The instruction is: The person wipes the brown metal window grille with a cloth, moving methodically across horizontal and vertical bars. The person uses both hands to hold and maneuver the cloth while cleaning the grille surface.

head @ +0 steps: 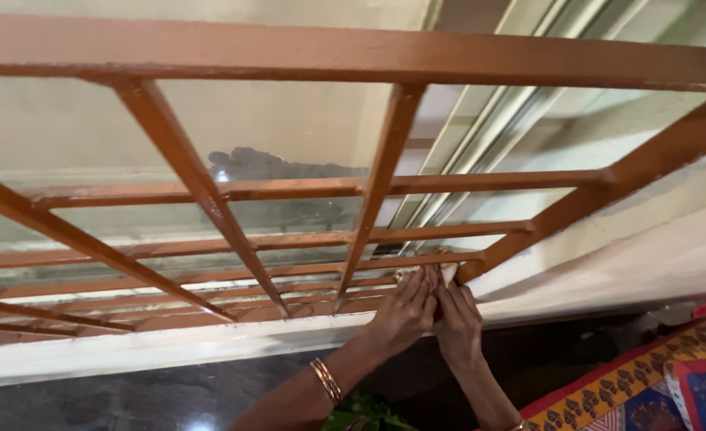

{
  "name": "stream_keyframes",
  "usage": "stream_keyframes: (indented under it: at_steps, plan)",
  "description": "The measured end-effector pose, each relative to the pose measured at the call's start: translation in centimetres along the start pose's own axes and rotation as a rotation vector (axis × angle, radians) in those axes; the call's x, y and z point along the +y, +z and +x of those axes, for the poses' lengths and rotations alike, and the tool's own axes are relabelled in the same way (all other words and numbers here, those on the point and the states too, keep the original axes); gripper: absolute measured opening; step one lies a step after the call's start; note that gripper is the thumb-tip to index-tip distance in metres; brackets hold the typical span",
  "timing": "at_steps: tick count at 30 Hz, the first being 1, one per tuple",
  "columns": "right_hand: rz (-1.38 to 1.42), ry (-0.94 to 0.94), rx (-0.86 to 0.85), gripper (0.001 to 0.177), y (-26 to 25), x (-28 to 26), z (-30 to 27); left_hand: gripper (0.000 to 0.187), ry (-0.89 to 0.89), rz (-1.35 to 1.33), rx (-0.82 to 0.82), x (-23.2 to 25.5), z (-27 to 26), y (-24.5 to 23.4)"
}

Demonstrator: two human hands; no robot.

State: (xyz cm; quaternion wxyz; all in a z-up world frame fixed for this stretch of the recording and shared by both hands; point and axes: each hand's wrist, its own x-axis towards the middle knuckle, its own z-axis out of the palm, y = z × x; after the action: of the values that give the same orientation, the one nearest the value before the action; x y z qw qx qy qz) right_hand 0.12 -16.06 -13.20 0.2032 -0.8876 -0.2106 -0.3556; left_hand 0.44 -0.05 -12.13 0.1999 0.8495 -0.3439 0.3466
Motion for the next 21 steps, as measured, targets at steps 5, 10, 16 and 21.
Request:
stream_keyframes:
  at_steps: [5, 10, 16, 21]
  plan:
    - [-0.057, 0.048, -0.023, 0.030, -0.3, -0.7, -3.4, 0.030, -0.099, -0.205, 0.035, 1.6, -3.5, 1.6]
    - [-0.091, 0.083, -0.275, 0.050, 3.9, 1.7, -5.2, 0.040, -0.140, -0.078, -0.208, 0.0, -4.5, 4.8]
    - [0.145, 0.092, -0.272, 0.034, 8.1, 0.5, -6.2, 0.023, -0.170, 0.091, -0.340, -1.5, -7.0, 5.4]
    - [0.478, -0.098, -0.198, 0.037, 10.3, -4.1, -4.3, 0.014, -0.051, 0.314, -0.481, -3.2, -11.0, 3.5]
